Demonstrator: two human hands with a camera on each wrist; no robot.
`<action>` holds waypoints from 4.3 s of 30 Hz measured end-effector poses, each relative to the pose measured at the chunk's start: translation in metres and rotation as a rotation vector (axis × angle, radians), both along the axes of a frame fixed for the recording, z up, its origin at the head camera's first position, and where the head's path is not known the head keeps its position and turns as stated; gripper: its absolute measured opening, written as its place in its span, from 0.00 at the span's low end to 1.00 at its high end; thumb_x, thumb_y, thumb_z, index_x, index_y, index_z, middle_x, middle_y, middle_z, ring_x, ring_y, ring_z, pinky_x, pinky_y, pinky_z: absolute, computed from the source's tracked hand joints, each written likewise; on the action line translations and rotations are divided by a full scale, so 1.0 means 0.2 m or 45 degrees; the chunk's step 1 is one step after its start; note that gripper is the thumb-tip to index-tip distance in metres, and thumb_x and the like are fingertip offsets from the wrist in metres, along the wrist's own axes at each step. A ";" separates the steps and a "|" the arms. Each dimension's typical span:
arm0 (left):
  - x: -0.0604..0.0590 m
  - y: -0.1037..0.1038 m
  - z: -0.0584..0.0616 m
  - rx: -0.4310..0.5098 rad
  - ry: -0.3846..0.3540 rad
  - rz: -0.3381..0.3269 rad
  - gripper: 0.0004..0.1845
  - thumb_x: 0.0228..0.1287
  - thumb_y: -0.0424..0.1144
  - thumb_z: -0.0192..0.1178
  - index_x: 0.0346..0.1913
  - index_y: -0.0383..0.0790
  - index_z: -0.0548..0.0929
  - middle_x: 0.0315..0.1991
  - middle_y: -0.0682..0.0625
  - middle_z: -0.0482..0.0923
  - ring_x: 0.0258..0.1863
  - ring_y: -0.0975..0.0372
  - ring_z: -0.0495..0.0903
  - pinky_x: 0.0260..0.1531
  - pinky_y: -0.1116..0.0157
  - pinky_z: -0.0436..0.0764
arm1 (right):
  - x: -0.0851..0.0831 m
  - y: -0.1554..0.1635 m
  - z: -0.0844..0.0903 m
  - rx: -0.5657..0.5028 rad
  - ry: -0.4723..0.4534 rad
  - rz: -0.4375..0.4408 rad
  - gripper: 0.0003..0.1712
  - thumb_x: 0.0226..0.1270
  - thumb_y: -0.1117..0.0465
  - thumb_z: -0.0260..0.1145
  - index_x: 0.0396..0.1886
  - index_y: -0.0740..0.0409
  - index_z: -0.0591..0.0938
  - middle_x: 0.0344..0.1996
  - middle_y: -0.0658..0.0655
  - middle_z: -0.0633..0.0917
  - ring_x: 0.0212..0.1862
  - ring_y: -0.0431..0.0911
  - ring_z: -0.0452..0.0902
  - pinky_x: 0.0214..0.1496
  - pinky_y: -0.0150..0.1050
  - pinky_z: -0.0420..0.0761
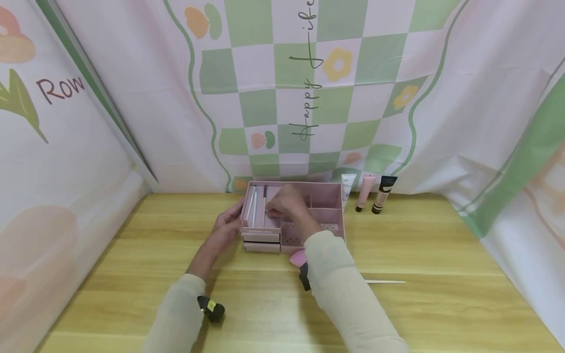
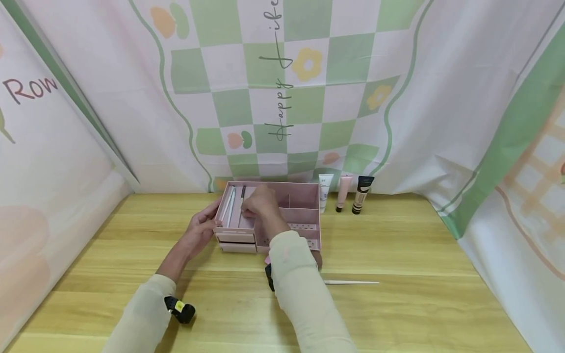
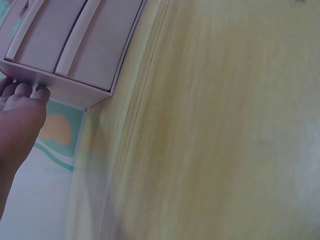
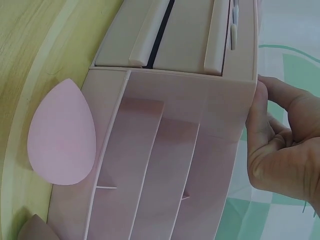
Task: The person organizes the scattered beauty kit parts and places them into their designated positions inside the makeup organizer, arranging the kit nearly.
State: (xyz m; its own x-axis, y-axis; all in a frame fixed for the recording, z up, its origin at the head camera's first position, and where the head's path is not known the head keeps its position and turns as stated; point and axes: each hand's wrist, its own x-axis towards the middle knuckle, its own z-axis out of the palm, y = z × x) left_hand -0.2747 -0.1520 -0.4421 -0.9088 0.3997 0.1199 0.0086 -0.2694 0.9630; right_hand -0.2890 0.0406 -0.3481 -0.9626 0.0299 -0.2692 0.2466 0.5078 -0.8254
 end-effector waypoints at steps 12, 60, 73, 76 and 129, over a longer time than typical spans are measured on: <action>0.01 0.00 0.01 0.003 0.007 0.004 0.40 0.61 0.21 0.47 0.76 0.35 0.48 0.80 0.43 0.41 0.80 0.50 0.44 0.72 0.69 0.62 | 0.02 0.04 0.00 -0.358 -0.035 0.015 0.13 0.56 0.76 0.66 0.42 0.77 0.83 0.21 0.59 0.86 0.20 0.41 0.79 0.28 0.28 0.86; 0.00 -0.01 -0.01 -0.017 0.019 -0.016 0.39 0.63 0.22 0.48 0.77 0.37 0.49 0.80 0.45 0.42 0.80 0.52 0.44 0.74 0.65 0.58 | 0.27 0.64 0.05 -0.072 0.347 0.322 0.23 0.67 0.59 0.65 0.59 0.62 0.78 0.51 0.65 0.85 0.46 0.43 0.84 0.48 0.31 0.86; 0.00 0.00 -0.01 0.001 0.029 -0.016 0.40 0.62 0.22 0.48 0.76 0.36 0.49 0.80 0.43 0.42 0.80 0.50 0.45 0.73 0.68 0.61 | 0.38 0.83 -0.01 0.190 0.542 0.431 0.18 0.66 0.64 0.65 0.53 0.67 0.81 0.45 0.66 0.87 0.46 0.50 0.84 0.46 0.30 0.86; 0.00 0.00 -0.01 -0.008 0.031 -0.007 0.40 0.62 0.22 0.48 0.76 0.37 0.49 0.80 0.44 0.42 0.80 0.51 0.45 0.74 0.67 0.59 | 0.41 0.89 -0.04 0.223 0.546 0.486 0.17 0.65 0.66 0.65 0.53 0.67 0.81 0.43 0.65 0.87 0.44 0.48 0.84 0.43 0.27 0.85; 0.00 0.00 0.00 -0.029 0.051 0.013 0.39 0.61 0.21 0.47 0.76 0.35 0.50 0.80 0.42 0.43 0.79 0.50 0.46 0.72 0.69 0.63 | 0.62 1.19 -0.55 0.254 0.503 0.812 0.03 0.59 0.61 0.70 0.34 0.52 0.87 0.31 0.48 0.89 0.34 0.30 0.80 0.35 0.28 0.83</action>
